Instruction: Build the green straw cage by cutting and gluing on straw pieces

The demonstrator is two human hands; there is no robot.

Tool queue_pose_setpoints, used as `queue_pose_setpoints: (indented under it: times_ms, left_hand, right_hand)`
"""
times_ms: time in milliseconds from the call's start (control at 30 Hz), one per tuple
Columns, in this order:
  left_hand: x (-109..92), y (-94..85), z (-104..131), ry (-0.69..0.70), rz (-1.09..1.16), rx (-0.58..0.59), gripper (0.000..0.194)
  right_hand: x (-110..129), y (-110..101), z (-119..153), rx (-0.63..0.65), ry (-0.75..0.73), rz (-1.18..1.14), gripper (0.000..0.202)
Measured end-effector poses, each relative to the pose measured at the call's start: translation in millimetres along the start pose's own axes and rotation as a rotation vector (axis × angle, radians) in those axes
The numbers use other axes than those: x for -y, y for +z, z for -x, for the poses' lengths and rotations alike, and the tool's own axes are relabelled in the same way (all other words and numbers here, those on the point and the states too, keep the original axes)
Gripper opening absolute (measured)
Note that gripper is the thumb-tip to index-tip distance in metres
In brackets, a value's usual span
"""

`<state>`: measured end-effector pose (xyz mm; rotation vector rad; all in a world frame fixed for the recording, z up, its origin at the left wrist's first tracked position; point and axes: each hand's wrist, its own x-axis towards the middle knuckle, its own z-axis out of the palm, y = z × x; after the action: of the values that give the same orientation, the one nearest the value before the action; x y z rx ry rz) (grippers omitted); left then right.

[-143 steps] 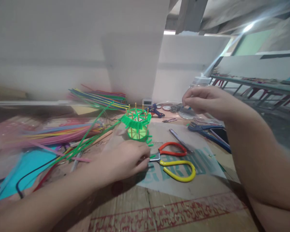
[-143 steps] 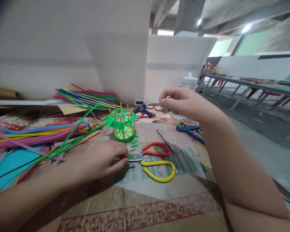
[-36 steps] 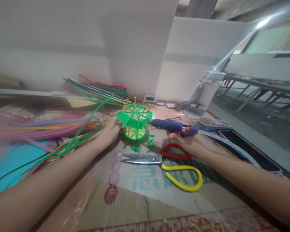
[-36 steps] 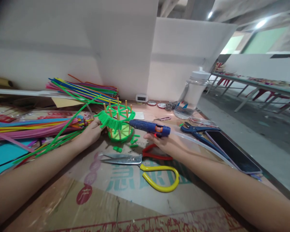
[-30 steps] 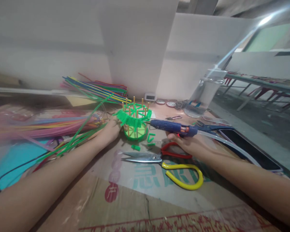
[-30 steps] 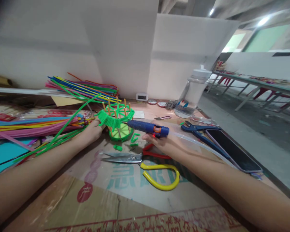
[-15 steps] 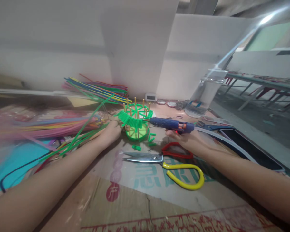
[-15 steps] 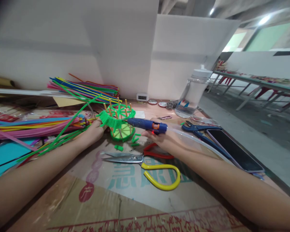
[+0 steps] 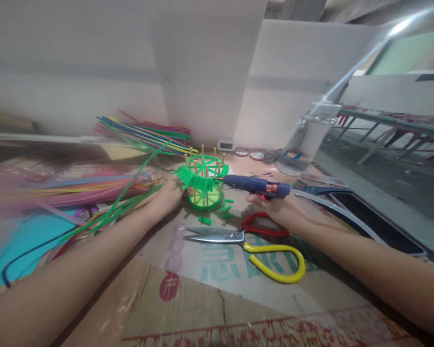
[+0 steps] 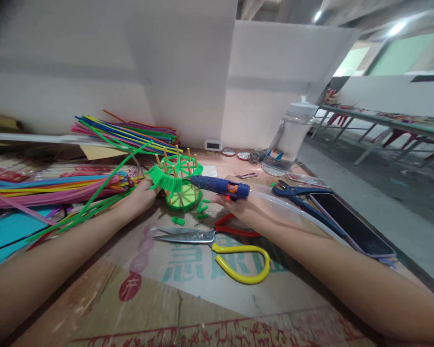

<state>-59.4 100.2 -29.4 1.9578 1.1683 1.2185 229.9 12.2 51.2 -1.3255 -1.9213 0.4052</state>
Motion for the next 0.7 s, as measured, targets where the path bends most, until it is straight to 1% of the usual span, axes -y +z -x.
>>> queue_pose_setpoints:
  times_ms: [133, 333, 533, 700]
  left_hand:
    - [0.3, -0.9, -0.7, 0.004, -0.037, 0.009, 0.017]
    - [-3.4, -0.6, 0.2, 0.002, -0.053, 0.019, 0.014]
    - [3.9, -0.6, -0.7, -0.014, -0.062, 0.014, 0.016]
    - [8.5, -1.5, 0.0, -0.029, -0.064, 0.020, 0.015]
  right_hand:
    - [0.7, 0.8, -0.4, -0.027, 0.001, 0.012, 0.032]
    - [-3.8, 0.8, -0.9, 0.004, -0.014, 0.014, 0.035]
    - [-6.8, 0.9, 0.8, 0.029, -0.001, 0.001, 0.034]
    - [-0.8, -0.8, 1.8, -0.017, -0.009, 0.033, 0.036]
